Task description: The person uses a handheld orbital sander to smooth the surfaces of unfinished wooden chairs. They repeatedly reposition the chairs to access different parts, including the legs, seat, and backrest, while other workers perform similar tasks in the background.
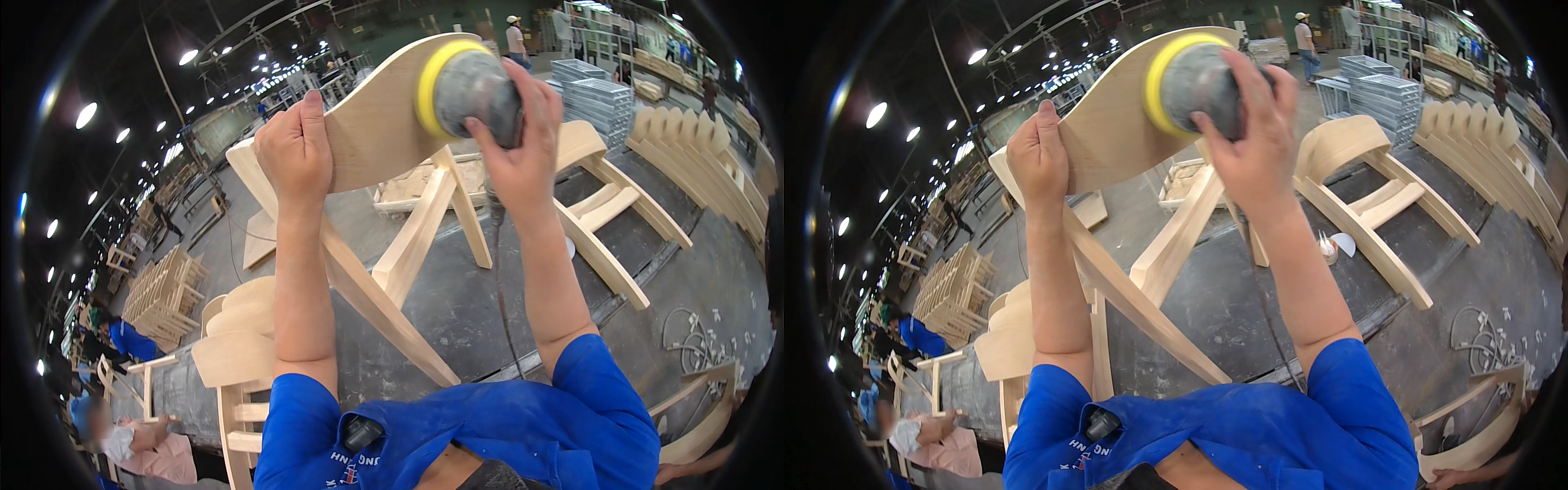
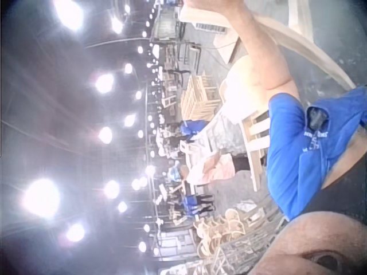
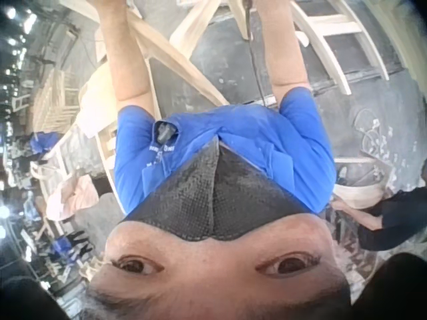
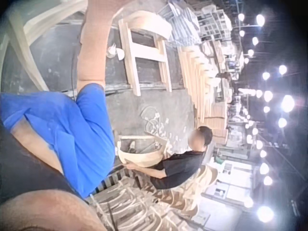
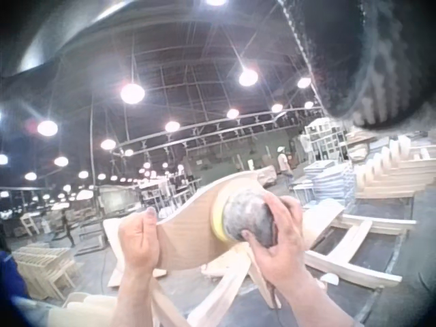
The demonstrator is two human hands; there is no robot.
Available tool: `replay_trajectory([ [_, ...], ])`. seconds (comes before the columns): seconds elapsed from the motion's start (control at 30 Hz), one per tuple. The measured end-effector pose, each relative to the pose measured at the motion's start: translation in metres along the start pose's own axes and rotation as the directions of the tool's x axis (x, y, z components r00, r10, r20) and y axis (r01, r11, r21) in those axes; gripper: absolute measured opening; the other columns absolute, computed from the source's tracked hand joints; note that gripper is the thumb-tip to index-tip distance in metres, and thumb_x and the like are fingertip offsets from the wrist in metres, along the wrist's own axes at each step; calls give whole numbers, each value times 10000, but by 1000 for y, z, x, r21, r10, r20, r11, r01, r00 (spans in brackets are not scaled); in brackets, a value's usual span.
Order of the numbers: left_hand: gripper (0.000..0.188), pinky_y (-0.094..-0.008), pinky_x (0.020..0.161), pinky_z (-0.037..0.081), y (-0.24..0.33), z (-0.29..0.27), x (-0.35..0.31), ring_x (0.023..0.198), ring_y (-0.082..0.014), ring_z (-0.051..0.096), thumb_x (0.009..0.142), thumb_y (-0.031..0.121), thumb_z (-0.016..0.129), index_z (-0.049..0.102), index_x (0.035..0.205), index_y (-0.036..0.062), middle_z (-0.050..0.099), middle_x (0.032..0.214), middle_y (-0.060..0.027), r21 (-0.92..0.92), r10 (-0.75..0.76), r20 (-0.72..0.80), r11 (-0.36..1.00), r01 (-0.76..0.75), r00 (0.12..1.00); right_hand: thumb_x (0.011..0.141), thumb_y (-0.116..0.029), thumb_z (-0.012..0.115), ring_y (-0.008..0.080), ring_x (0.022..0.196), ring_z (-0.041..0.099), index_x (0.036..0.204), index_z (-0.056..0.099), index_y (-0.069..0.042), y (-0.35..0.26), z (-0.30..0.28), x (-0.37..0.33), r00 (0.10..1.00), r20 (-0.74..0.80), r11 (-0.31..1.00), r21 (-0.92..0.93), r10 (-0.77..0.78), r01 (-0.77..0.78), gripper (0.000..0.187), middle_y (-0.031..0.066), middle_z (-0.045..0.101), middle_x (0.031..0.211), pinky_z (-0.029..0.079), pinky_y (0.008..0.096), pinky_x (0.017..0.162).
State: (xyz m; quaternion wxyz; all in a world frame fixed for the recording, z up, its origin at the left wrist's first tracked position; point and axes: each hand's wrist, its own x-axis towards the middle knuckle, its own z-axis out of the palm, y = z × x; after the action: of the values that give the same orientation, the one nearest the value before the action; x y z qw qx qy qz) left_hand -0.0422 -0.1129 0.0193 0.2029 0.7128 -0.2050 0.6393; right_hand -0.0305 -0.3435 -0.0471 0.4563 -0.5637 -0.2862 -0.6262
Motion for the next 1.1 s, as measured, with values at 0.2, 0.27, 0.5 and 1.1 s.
replay_trajectory([
  [0.2, 515, -411, 507, 311, 7, 4, 6, 478, -287, 423, 981, 328, 493, 466, 562, 29, 422, 489, -117, 61, -9, 41, 998, 7, 999, 691, 13, 761, 245, 963, 520, 1288, 566, -190, -32, 8, 4, 995, 99, 995, -96, -27, 37, 659, 135, 425, 1213, 489, 309, 689],
  [0.27, 510, -412, 516, 325, 7, 5, 6, 483, -292, 440, 979, 335, 494, 486, 570, 31, 435, 493, -119, 62, 25, 35, 998, -27, 999, 686, 13, 766, 242, 971, 519, 1290, 564, -187, -36, 7, 4, 992, 121, 993, -115, -16, 30, 668, 131, 429, 1210, 490, 312, 698],
  [0.5, 489, -404, 539, 364, 5, 1, 4, 502, -296, 483, 974, 358, 502, 570, 611, 37, 482, 513, -125, 62, 13, 24, 998, -15, 1000, 692, 27, 758, 206, 993, 524, 1297, 551, -193, -22, 5, 16, 994, 32, 992, -75, 106, -103, 675, 109, 440, 1210, 486, 309, 779],
  [1.1, 460, -403, 557, 365, 10, -5, 0, 504, -289, 499, 974, 333, 502, 595, 621, 53, 508, 518, -104, 96, 47, 18, 994, -48, 999, 698, 0, 773, 227, 1042, 507, 1316, 525, -182, -23, 6, 16, 995, 30, 994, -56, 98, -96, 690, 98, 459, 1203, 467, 328, 856],
])
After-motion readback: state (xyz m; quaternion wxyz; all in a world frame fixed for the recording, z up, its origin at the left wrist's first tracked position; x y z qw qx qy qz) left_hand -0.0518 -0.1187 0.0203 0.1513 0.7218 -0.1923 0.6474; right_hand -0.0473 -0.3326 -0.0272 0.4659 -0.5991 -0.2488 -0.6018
